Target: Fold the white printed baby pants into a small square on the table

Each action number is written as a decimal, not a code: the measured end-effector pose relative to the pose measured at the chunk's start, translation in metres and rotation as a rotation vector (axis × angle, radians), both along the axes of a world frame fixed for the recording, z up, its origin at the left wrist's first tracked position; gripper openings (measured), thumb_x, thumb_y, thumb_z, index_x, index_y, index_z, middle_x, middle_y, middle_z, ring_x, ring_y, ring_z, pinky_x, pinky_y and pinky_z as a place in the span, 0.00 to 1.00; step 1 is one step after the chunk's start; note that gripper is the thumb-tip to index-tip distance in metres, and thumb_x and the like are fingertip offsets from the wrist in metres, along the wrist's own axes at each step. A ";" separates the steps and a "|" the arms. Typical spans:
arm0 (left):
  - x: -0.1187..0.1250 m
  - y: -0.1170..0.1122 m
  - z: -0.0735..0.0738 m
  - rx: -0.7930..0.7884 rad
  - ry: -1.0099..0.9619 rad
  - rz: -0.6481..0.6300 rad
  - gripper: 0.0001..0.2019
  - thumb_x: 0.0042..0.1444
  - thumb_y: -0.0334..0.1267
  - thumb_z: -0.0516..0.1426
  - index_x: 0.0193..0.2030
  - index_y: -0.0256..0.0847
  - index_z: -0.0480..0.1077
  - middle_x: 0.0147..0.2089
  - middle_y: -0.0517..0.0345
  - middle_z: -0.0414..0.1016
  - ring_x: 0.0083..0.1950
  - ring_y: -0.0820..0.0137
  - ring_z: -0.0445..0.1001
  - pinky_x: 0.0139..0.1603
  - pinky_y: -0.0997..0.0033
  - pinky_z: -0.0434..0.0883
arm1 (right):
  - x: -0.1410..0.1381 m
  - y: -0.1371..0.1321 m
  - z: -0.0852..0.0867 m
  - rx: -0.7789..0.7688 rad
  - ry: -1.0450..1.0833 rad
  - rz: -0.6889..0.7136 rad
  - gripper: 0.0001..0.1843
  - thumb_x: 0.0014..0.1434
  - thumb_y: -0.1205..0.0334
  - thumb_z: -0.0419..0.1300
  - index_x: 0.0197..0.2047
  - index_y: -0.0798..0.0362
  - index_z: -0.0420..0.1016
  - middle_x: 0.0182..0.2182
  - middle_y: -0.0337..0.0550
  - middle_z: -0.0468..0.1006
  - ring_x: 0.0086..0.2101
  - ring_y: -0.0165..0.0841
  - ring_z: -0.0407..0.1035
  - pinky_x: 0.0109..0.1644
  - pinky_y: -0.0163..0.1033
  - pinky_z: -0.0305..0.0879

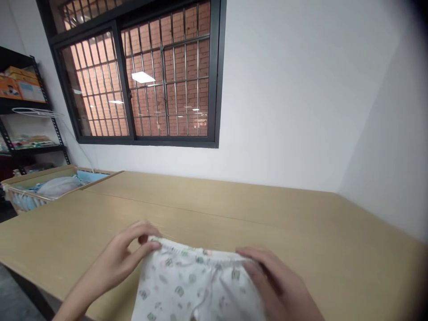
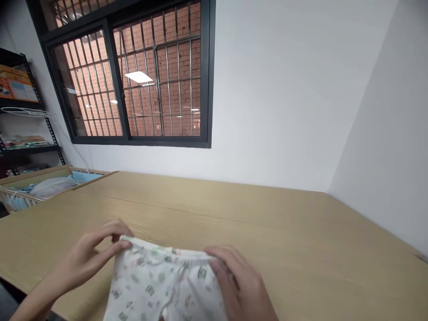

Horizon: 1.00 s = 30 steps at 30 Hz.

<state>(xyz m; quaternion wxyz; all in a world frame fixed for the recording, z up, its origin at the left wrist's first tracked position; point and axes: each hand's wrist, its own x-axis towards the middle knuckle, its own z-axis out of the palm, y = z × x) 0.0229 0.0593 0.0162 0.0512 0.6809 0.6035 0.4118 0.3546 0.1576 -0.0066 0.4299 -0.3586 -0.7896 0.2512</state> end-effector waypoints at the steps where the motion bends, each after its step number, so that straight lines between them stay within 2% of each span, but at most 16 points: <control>1: 0.003 0.016 0.000 -0.010 -0.012 0.011 0.09 0.64 0.49 0.57 0.41 0.49 0.73 0.36 0.63 0.73 0.38 0.71 0.70 0.40 0.73 0.68 | 0.002 0.013 0.001 0.030 0.008 -0.037 0.15 0.66 0.48 0.56 0.45 0.42 0.81 0.45 0.43 0.82 0.44 0.41 0.76 0.48 0.40 0.73; 4: 0.009 0.066 -0.007 -0.065 -0.028 0.042 0.12 0.63 0.51 0.57 0.45 0.48 0.71 0.32 0.66 0.69 0.34 0.72 0.67 0.35 0.72 0.65 | 0.007 0.057 -0.006 0.044 -0.024 -0.139 0.19 0.65 0.46 0.55 0.49 0.46 0.79 0.39 0.45 0.81 0.38 0.40 0.75 0.45 0.41 0.73; 7: 0.012 0.117 -0.024 -0.115 0.010 0.015 0.10 0.64 0.49 0.56 0.43 0.47 0.69 0.31 0.67 0.69 0.32 0.72 0.66 0.34 0.71 0.63 | 0.008 0.102 -0.024 0.016 -0.124 -0.167 0.20 0.63 0.46 0.54 0.46 0.50 0.78 0.30 0.42 0.78 0.31 0.39 0.72 0.38 0.42 0.70; 10: 0.014 0.162 -0.051 -0.140 0.035 0.004 0.06 0.63 0.44 0.55 0.40 0.46 0.69 0.34 0.66 0.71 0.34 0.71 0.69 0.35 0.70 0.63 | 0.005 0.141 -0.050 -0.031 -0.187 -0.145 0.17 0.64 0.50 0.50 0.43 0.50 0.75 0.29 0.43 0.78 0.30 0.39 0.71 0.36 0.42 0.67; 14: 0.019 0.206 -0.098 -0.175 0.063 0.022 0.05 0.64 0.39 0.55 0.42 0.43 0.69 0.39 0.61 0.74 0.40 0.69 0.72 0.41 0.67 0.68 | -0.001 0.181 -0.090 -0.030 -0.239 -0.130 0.16 0.65 0.57 0.45 0.42 0.51 0.73 0.34 0.46 0.79 0.35 0.41 0.73 0.42 0.44 0.67; 17: 0.022 0.226 -0.127 -0.185 0.084 0.040 0.10 0.66 0.43 0.56 0.46 0.39 0.71 0.43 0.57 0.75 0.45 0.67 0.74 0.48 0.60 0.72 | -0.004 0.201 -0.114 0.059 -0.310 -0.144 0.16 0.66 0.62 0.44 0.42 0.52 0.73 0.39 0.48 0.79 0.41 0.40 0.73 0.48 0.44 0.67; 21: 0.025 0.242 -0.151 -0.191 0.109 0.085 0.14 0.66 0.46 0.57 0.50 0.39 0.71 0.48 0.54 0.75 0.49 0.65 0.75 0.53 0.55 0.74 | -0.006 0.213 -0.128 0.116 -0.368 -0.176 0.15 0.66 0.66 0.45 0.43 0.54 0.74 0.42 0.52 0.76 0.46 0.42 0.70 0.52 0.44 0.64; 26: 0.021 0.253 -0.162 -0.189 0.119 0.116 0.14 0.65 0.46 0.58 0.51 0.38 0.71 0.51 0.53 0.75 0.52 0.63 0.75 0.55 0.52 0.73 | -0.007 0.216 -0.126 0.292 -0.635 -0.190 0.17 0.69 0.70 0.44 0.46 0.54 0.74 0.43 0.52 0.75 0.45 0.41 0.67 0.51 0.43 0.61; 30: 0.018 0.258 -0.163 -0.190 0.126 0.102 0.15 0.66 0.46 0.58 0.52 0.39 0.71 0.52 0.52 0.75 0.53 0.63 0.75 0.56 0.51 0.73 | -0.007 0.224 -0.124 0.304 -0.708 -0.196 0.17 0.70 0.68 0.45 0.46 0.54 0.75 0.44 0.51 0.74 0.45 0.41 0.67 0.51 0.42 0.59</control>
